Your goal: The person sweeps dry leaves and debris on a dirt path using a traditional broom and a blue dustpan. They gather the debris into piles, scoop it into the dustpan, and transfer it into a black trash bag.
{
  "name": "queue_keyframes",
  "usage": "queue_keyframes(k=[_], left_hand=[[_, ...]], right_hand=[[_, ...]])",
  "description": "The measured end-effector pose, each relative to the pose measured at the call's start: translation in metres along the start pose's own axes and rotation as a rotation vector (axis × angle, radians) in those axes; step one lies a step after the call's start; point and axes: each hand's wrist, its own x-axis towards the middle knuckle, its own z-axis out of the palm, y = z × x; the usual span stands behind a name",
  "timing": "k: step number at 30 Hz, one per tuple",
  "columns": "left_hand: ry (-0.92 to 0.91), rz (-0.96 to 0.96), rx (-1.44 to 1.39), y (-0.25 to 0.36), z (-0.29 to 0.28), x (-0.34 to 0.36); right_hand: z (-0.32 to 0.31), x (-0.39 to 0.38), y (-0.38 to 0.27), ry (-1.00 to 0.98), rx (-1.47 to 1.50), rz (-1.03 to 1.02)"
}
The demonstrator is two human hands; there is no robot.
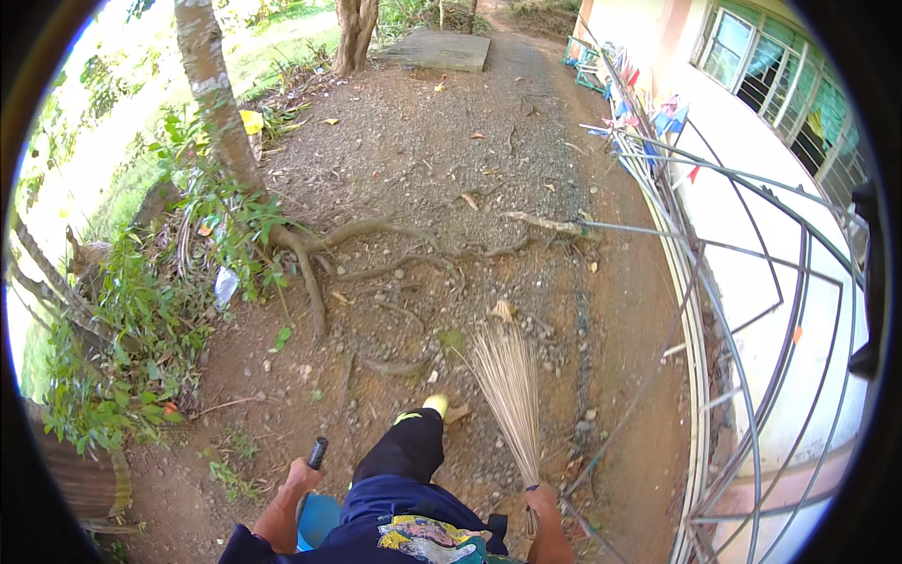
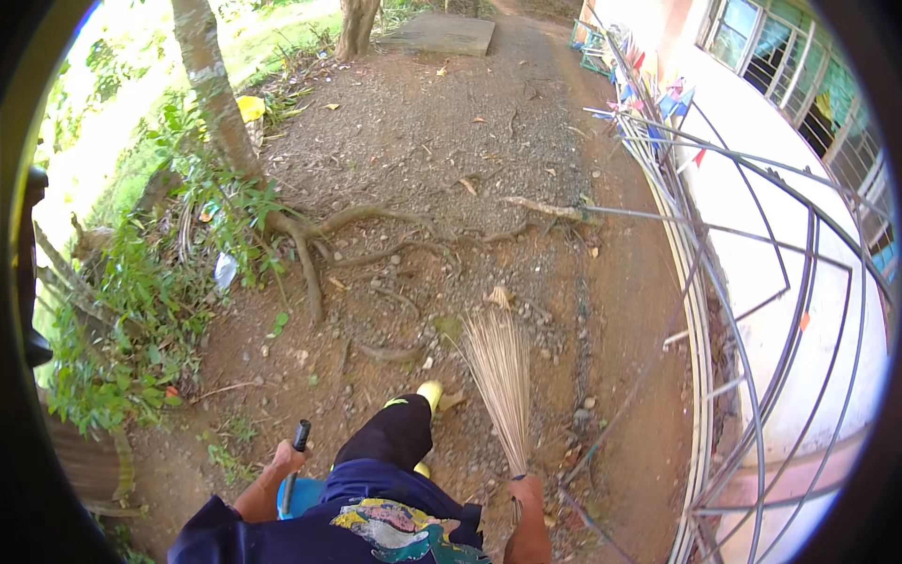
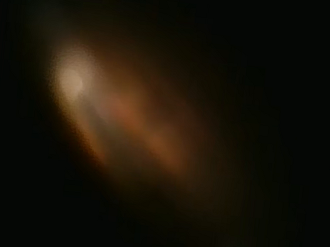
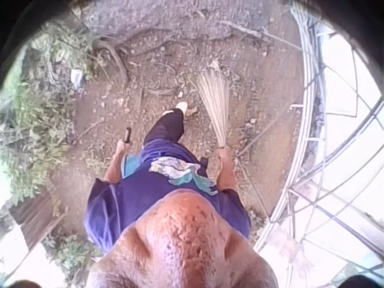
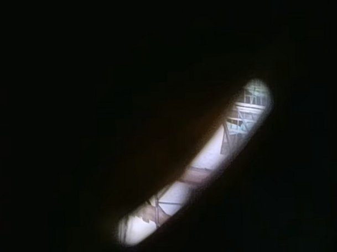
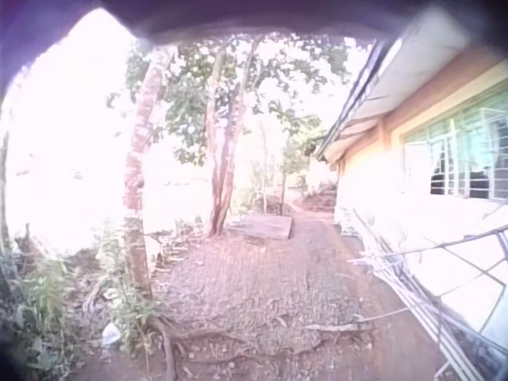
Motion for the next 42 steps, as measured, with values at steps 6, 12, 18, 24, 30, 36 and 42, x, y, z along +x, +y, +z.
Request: queue_keyframes(k=[6,12,18,24,30,36,42], left_hand=[[-0.061,-0.141,-0.072,0.182,0.032,0.194],[0.028,0.037,-0.058,0.435,-0.005,0.326],[0.102,0.313,-0.155,0.729,-0.098,0.41],[0.175,0.5,-0.279,0.948,-0.12,0.554],[0.17,0.315,-0.125,1.156,-0.148,0.677],[0.059,0.2,-0.161,1.299,-0.172,0.782],[-0.108,0.08,-0.157,1.487,-0.156,0.917]], right_hand=[[-0.139,0.169,-0.181,0.005,0.094,-0.102],[-0.284,0.303,-0.275,0.043,0.13,-0.028],[-0.409,0.419,-0.394,0.039,0.206,0.108],[-0.501,0.58,-0.534,0.048,0.341,0.04],[-0.64,0.729,-0.668,-0.014,0.26,0.183],[-0.823,0.848,-0.808,-0.171,0.148,0.048],[-0.996,0.987,-0.908,-0.38,-0.029,0.09]])
